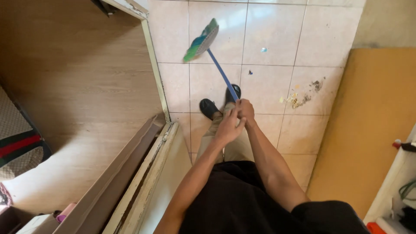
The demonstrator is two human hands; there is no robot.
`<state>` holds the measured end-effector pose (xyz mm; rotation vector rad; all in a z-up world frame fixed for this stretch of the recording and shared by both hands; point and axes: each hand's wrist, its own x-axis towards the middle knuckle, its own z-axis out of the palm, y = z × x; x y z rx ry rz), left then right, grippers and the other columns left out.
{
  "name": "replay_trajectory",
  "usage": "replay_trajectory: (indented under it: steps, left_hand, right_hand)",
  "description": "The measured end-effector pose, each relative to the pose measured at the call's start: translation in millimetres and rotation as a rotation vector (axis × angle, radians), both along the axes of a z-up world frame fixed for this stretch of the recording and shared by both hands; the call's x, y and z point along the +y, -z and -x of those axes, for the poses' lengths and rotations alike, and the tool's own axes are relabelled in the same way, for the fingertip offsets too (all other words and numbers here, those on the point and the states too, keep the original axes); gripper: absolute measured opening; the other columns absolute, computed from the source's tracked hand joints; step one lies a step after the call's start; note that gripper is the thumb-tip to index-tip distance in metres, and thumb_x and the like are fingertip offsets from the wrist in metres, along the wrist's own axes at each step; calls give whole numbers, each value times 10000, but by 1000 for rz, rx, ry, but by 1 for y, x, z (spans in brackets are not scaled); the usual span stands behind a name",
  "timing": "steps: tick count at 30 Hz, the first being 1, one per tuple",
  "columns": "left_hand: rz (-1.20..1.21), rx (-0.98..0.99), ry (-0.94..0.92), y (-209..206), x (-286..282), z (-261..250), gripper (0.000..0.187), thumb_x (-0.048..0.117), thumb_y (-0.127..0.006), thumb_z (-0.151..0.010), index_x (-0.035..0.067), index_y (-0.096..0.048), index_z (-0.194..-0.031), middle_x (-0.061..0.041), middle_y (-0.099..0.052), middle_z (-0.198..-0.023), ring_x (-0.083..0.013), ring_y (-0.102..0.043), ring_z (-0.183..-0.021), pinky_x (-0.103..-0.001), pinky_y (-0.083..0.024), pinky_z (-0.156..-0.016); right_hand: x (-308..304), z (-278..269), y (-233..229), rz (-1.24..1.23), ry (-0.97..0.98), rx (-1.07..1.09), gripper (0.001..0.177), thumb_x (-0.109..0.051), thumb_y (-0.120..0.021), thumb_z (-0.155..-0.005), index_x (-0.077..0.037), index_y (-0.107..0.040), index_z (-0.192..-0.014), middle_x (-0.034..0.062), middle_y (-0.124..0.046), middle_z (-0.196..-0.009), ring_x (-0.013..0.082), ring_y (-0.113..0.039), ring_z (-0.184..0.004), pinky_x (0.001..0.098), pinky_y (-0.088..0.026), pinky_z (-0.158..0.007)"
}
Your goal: Scraping loose material from a wall surface and sweeping the resulting debris into a dustpan.
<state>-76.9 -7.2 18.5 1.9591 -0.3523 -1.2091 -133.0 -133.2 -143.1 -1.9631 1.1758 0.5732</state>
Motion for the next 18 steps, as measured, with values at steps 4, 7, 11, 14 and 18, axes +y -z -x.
replay_trajectory:
  steps: [4, 7, 11, 14, 18]
  left_hand:
    - [153, -196, -30, 31, 6, 21, 570, 344, -573, -1033, 10, -455, -1480, -238, -530, -1463, -433, -581, -1280, -469, -481, -1026]
    - [57, -2, 23, 34, -5, 38, 630, 371, -568, -1012, 37, -422, -1525, -235, -505, -1507, -408, -549, -1337, -442, -446, -1088]
    - [170, 106, 123, 53, -39, 85, 693, 356, -589, -988, 10, -367, -1545, -255, -453, -1556, -382, -516, -1385, -422, -420, -1131]
    - [242, 97, 233, 46, -69, 111, 738, 359, -598, -985, -5, -332, -1569, -274, -437, -1566, -384, -492, -1407, -424, -405, -1148]
    - [316, 131, 377, 34, -101, 131, 808, 362, -623, -962, 3, -265, -1591, -270, -404, -1585, -383, -483, -1401, -423, -400, -1153]
  right_hand:
    - [-3, -13, -28, 23, -65, 93, 453, -373, -514, -1049, 14, -713, -922, 271, -722, -928, 448, -697, -907, 492, -544, -796]
    - [-17, 6, -42, 64, -67, 286, 391, -363, -489, -1032, -48, -717, -993, 241, -734, -1013, 421, -700, -983, 515, -540, -834]
    - [-60, 51, -57, 105, -37, 400, 335, -342, -512, -1016, -90, -710, -1115, 211, -736, -1099, 389, -698, -1056, 504, -548, -875]
    - [-95, 85, -71, 100, 35, 481, 313, -314, -561, -977, -111, -733, -1142, 192, -732, -1138, 371, -699, -1090, 484, -556, -891]
    - [-135, 127, -75, 155, 123, 566, 336, -332, -580, -992, -78, -733, -1150, 194, -740, -1135, 361, -700, -1096, 468, -552, -897]
